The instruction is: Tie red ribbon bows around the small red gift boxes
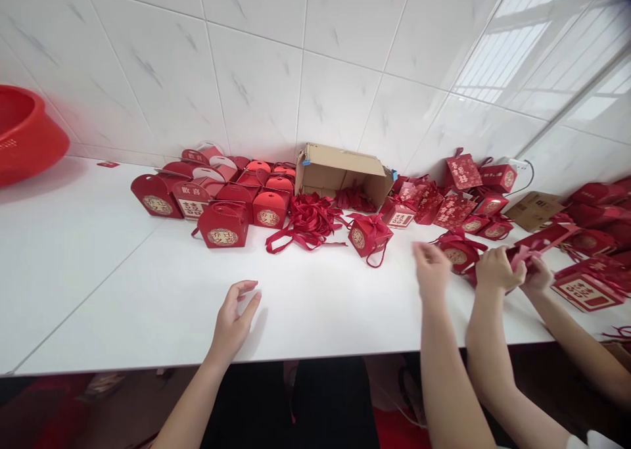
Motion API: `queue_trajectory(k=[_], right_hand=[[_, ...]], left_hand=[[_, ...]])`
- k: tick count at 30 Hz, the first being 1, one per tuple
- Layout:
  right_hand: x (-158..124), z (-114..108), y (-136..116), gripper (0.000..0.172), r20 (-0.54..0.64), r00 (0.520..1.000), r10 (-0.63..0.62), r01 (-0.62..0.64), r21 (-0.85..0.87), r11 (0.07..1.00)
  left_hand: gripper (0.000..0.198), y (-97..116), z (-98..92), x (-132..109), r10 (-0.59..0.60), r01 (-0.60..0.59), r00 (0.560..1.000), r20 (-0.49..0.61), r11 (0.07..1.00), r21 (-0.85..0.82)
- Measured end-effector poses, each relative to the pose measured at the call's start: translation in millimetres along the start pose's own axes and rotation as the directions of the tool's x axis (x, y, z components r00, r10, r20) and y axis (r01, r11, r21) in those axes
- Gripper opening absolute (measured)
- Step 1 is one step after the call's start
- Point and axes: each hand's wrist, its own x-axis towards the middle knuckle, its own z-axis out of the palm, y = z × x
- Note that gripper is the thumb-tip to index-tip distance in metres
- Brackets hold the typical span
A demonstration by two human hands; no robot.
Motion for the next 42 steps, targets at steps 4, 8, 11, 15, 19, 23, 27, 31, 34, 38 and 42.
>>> queue_trajectory(k=[4,8,11,15,19,23,27,31,34,38,42], right_hand=[[-34,60,-26,0.024,0.360,0.932,-0.038,-0.008,0.125,0.992],[-40,84,-40,0.024,0.302,0.953,-0.014,-0.033,0.148,0.988],[-17,84,-35,0.038,0.025,0.996,0.081,-0.083,0.090,0.992],[31,80,-20,0.044,-0.162,0.977,0.142,-0.149,-0.027,0.989],[57,84,-9,0.024,0.089,0.989,0.119,-0.112,-0.076,0.991],[53,84,-9,0.020,0.253,0.962,0.099,-0.077,-0.096,0.992],[39,71,-16,0.018,0.374,0.926,0.050,-0.027,-0.066,0.997],[14,54,-31,0.009,0.540,0.840,-0.048,0.036,0.032,0.999],[-15,44,-52,0.008,0.651,0.742,-0.157,0.085,0.141,0.986],[-58,39,-84,0.009,0.726,0.593,-0.349,0.143,0.331,0.933],[-83,30,-97,0.017,0.728,0.554,-0.404,0.170,0.376,0.911]], left_hand=[[0.032,0,0.8,0,-0.002,0.001,1.000,0.008,1.000,0.021],[0.033,-3,-0.9,-1,-0.006,0.006,1.000,0.011,0.999,0.034],[0.033,-3,-2.4,0,-0.011,0.010,1.000,0.019,0.999,0.036],[0.033,0,-2.8,0,-0.011,0.009,1.000,0.026,0.998,0.066],[0.033,1,-2.1,1,0.012,-0.013,1.000,0.019,0.997,0.070],[0.033,-1,-1.8,1,0.006,-0.008,1.000,0.029,0.997,0.074],[0.033,-4,-2.8,1,-0.005,0.002,0.999,0.034,0.997,0.073],[0.032,5,0.9,2,0.001,-0.006,0.998,0.062,0.997,0.080],[0.030,28,10.5,3,0.080,-0.094,0.986,0.147,0.992,0.090],[0.035,66,23.4,3,0.225,-0.249,0.912,0.343,0.968,0.029],[0.035,85,22.8,5,0.298,-0.388,0.796,0.527,0.920,0.065]])
